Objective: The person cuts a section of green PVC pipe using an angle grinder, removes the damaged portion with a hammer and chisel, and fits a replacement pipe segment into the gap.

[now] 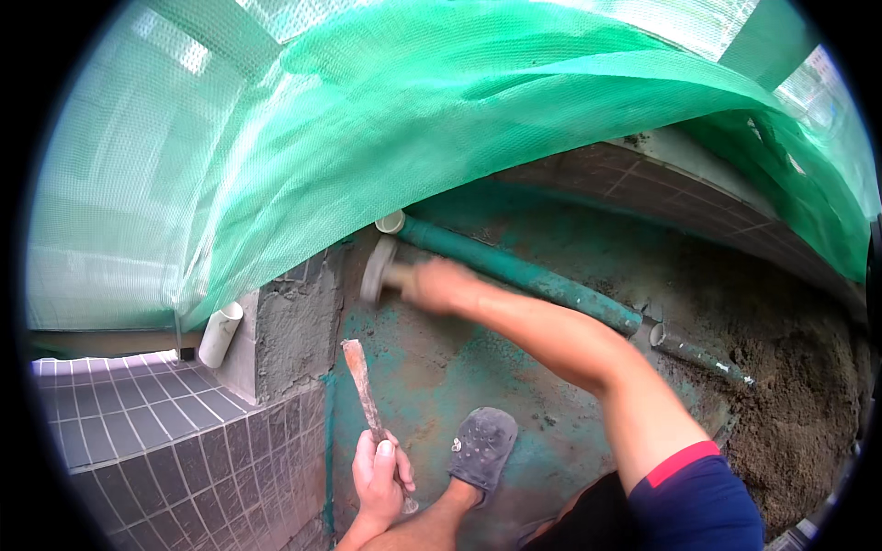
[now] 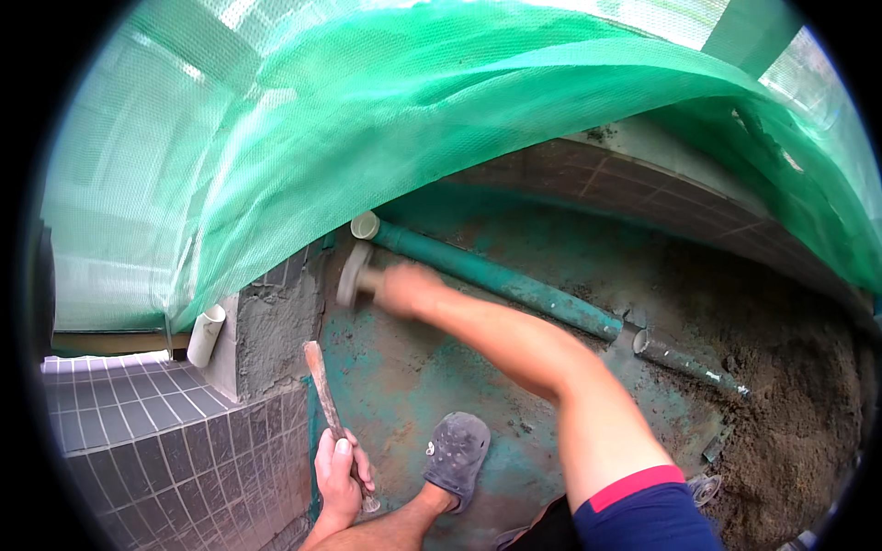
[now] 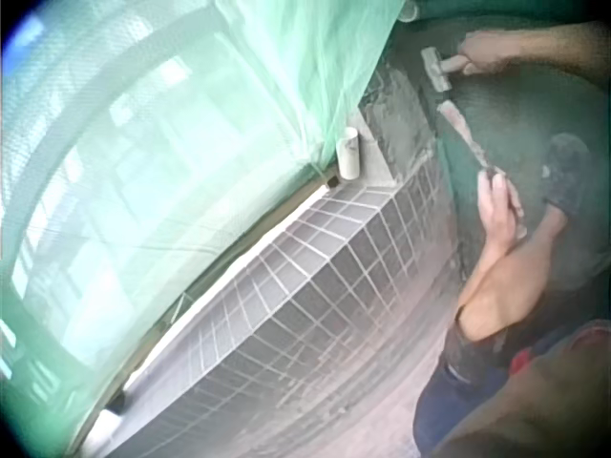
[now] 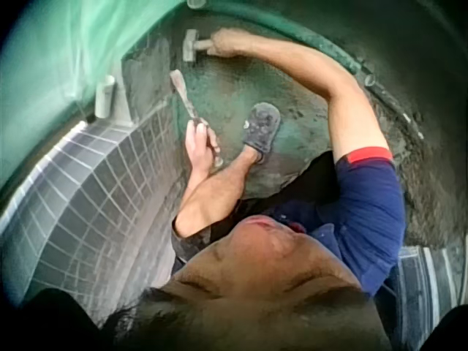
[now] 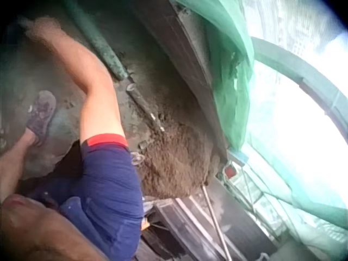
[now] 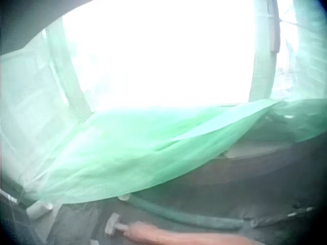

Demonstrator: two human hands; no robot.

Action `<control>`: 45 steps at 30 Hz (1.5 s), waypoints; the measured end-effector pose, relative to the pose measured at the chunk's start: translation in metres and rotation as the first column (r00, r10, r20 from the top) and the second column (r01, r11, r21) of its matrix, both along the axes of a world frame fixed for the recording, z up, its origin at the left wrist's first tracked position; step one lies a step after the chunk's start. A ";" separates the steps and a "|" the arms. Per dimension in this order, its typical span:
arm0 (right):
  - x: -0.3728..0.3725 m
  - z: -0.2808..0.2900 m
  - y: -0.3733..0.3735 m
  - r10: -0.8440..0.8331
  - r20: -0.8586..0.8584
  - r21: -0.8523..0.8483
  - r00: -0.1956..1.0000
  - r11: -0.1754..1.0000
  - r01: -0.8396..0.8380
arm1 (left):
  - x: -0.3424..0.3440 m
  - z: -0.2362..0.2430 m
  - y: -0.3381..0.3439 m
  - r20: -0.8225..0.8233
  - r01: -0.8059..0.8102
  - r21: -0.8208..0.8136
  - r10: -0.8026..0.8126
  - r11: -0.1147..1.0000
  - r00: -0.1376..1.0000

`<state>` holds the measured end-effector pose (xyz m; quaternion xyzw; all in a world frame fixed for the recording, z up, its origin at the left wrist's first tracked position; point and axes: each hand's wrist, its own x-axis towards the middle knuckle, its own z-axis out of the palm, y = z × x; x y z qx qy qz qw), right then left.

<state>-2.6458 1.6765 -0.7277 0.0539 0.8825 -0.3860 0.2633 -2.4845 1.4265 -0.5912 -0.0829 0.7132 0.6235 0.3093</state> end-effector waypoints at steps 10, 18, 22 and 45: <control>0.156 0.024 0.043 -0.030 -0.118 -0.137 0.993 0.990 0.014 | -0.022 -0.114 0.000 -0.078 0.112 -0.434 -0.161 0.894 0.984; 0.430 -0.001 0.067 -0.226 0.225 0.080 0.948 0.974 0.213 | -0.011 -0.135 0.048 -0.186 0.607 -0.553 -0.795 0.570 0.577; 0.495 0.005 0.061 -0.385 0.141 0.247 0.912 0.906 0.344 | 0.012 -0.122 0.105 -0.083 0.757 -0.620 -0.977 0.207 0.198; 0.650 0.007 -0.012 -0.930 -0.117 0.318 0.348 0.297 0.900 | -0.023 -0.176 0.309 -0.449 0.243 -0.891 -0.825 0.384 -0.344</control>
